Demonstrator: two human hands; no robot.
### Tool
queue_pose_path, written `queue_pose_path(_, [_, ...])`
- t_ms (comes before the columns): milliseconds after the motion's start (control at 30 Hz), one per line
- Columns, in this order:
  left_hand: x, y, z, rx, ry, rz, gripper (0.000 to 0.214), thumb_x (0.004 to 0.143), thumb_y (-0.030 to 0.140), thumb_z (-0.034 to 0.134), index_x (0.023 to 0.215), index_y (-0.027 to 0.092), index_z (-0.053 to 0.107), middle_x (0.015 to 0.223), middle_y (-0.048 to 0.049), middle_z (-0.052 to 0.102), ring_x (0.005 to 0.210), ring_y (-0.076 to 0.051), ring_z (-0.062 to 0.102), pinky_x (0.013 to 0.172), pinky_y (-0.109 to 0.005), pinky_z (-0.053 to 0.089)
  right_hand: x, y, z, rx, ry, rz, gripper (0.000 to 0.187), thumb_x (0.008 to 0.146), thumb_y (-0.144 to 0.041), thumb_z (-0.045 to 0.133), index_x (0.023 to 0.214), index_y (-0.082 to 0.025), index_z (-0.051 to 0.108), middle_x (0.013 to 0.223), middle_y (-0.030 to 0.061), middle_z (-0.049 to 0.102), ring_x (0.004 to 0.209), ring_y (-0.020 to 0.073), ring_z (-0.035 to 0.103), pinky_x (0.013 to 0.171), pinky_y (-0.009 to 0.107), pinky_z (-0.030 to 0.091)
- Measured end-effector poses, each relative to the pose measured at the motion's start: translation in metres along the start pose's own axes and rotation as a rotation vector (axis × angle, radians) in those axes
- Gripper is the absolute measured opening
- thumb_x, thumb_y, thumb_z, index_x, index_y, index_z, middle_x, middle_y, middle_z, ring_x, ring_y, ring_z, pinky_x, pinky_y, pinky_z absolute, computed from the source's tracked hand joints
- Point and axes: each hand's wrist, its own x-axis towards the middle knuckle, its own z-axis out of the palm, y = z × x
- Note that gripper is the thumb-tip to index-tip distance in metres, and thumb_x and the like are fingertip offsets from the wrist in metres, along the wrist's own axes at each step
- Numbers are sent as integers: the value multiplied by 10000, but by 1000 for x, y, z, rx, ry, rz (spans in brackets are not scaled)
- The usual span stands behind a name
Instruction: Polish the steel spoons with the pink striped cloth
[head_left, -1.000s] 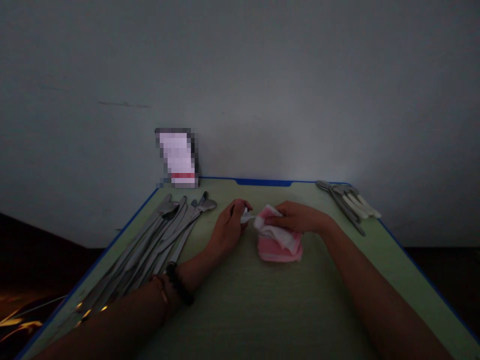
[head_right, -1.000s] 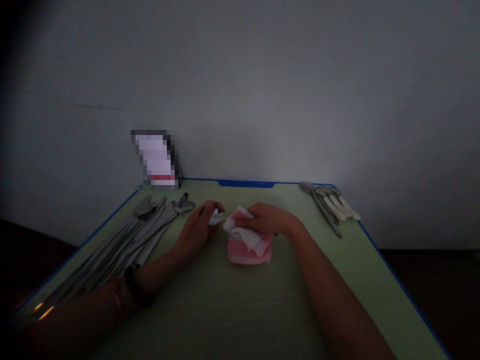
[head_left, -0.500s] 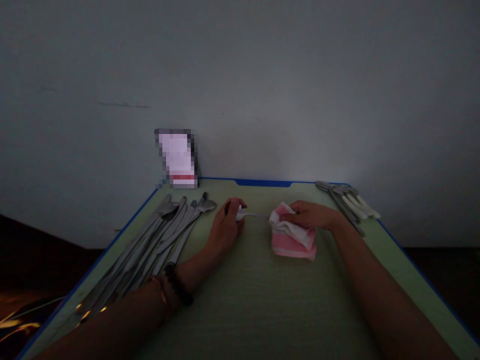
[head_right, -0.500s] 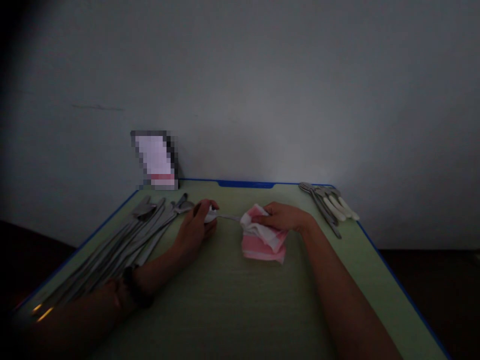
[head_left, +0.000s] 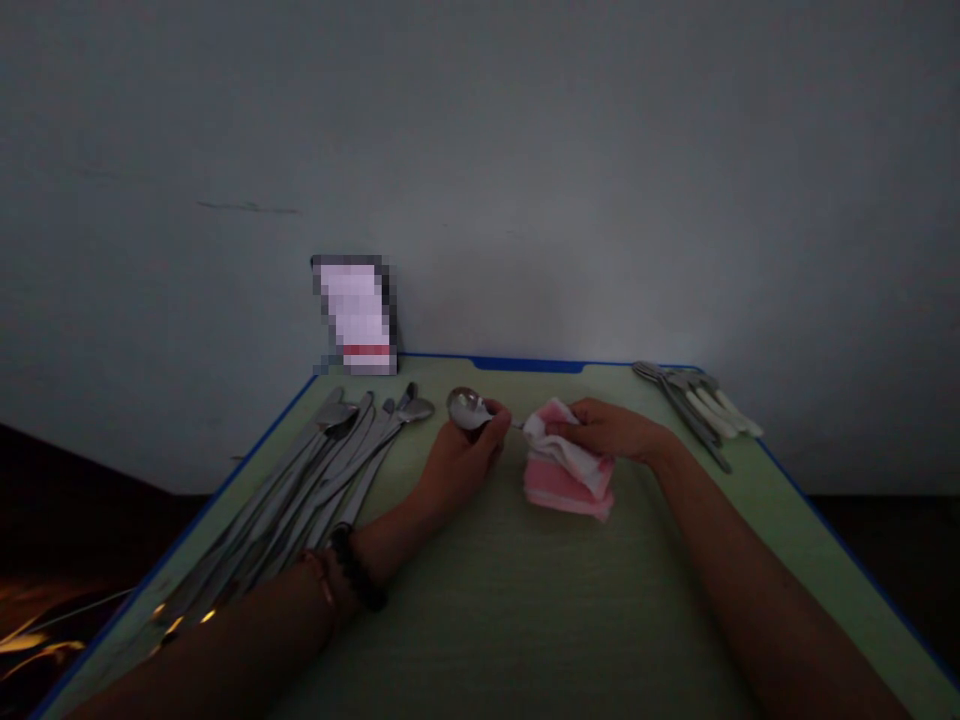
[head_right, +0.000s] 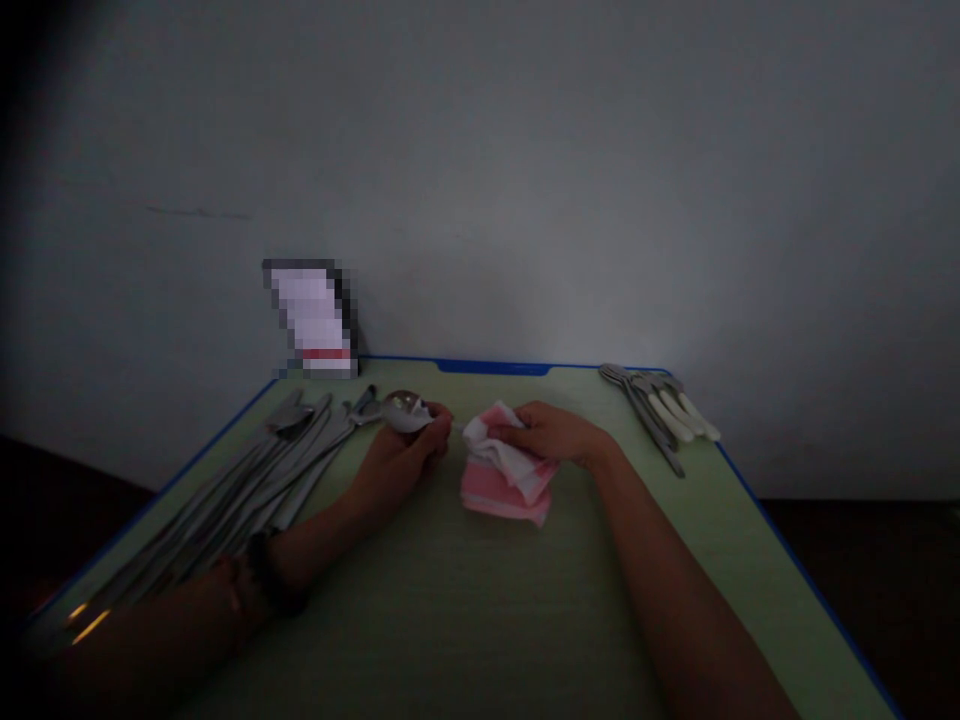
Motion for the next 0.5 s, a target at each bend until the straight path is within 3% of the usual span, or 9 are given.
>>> queue_pose_path(133, [0,3,1,-30,32,-46,294,797,455,547,777,162,559,594,43,539,379,-54,418,337,-170,296,0,8,0,100,-24,11,444,821,-557,468,789,-126,569,616,-19,498,489,51,383,442,171,288])
queue_pose_path(333, [3,5,-1,-235,223,19,310,774,469,570,762,161,533,607,32,519,436,-69,448,313,-153,323,-1,16,-4,231,-29,33,444,780,-562,524,722,-122,545,571,-26,495,453,42,361,425,170,277])
queue_pose_path(500, [4,4,-2,-199,156,41,275,763,399,616,857,144,576,656,14,545,469,-69,471,332,-151,355,1,20,-1,370,16,58,421,737,-543,589,711,-124,559,575,-22,533,456,46,408,427,166,297])
